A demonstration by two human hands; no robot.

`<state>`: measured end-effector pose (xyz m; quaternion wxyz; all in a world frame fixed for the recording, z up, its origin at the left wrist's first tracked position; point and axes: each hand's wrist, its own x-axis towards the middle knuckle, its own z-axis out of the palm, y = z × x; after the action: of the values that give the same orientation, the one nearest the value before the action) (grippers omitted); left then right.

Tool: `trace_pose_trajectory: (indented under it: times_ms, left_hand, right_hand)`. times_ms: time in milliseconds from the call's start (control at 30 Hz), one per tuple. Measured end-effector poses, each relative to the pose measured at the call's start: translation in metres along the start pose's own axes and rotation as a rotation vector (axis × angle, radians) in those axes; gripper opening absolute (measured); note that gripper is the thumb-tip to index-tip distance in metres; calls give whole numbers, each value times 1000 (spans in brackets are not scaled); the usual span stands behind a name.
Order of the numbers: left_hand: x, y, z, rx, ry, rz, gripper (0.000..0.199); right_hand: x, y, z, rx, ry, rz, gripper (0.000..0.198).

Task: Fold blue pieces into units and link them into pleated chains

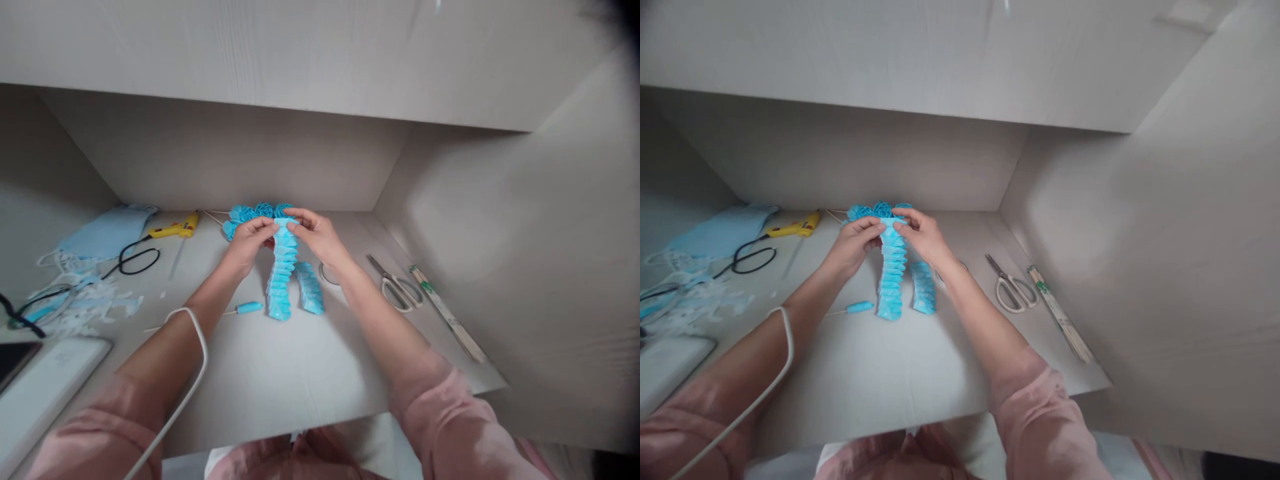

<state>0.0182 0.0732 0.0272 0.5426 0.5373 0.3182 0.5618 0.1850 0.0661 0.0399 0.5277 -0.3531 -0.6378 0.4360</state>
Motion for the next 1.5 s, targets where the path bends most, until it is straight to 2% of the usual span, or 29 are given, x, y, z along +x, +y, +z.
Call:
trace_pose_trajectory:
  times_ms: [233, 400, 567, 667, 767, 933, 1100, 1267, 1400, 1500]
  left_hand:
    - [-5, -7, -3, 48, -4, -9, 24]
    - [-6, -8, -1, 79, -50, -15, 25]
    - [-3, -8, -3, 25, 11, -25, 26]
    - [-3, -8, -4, 12, 41, -18, 26]
    - [-4, -8, -2, -19, 27, -23, 27]
    - [-5, -8, -1, -79, -19, -91, 38]
    - [-5, -8, -2, 64, -54, -69, 27]
    - [-3, -8, -3, 24, -11, -64, 26]
    - [-3, -8, -3, -14, 37, -56, 26]
    - [-4, -9, -1, -47, 15, -70, 25]
  right_hand:
    - [1, 5, 2, -9, 5, -16, 39]
    - [1, 10, 3, -68, 69, -38, 36]
    - [2, 9, -4, -13, 99, -5, 42]
    - [2, 9, -5, -8, 37, 65, 47]
    - [0, 9, -4, -35, 1, 67, 48]
    - [-2, 4, -2, -93, 65, 26, 43]
    - [-1, 7, -3, -145, 68, -2, 42]
    - [3, 14, -9, -55, 122, 2, 47]
    - [1, 11, -10, 31, 20, 105, 62]
    - [-1, 10, -8, 19, -27, 113, 61]
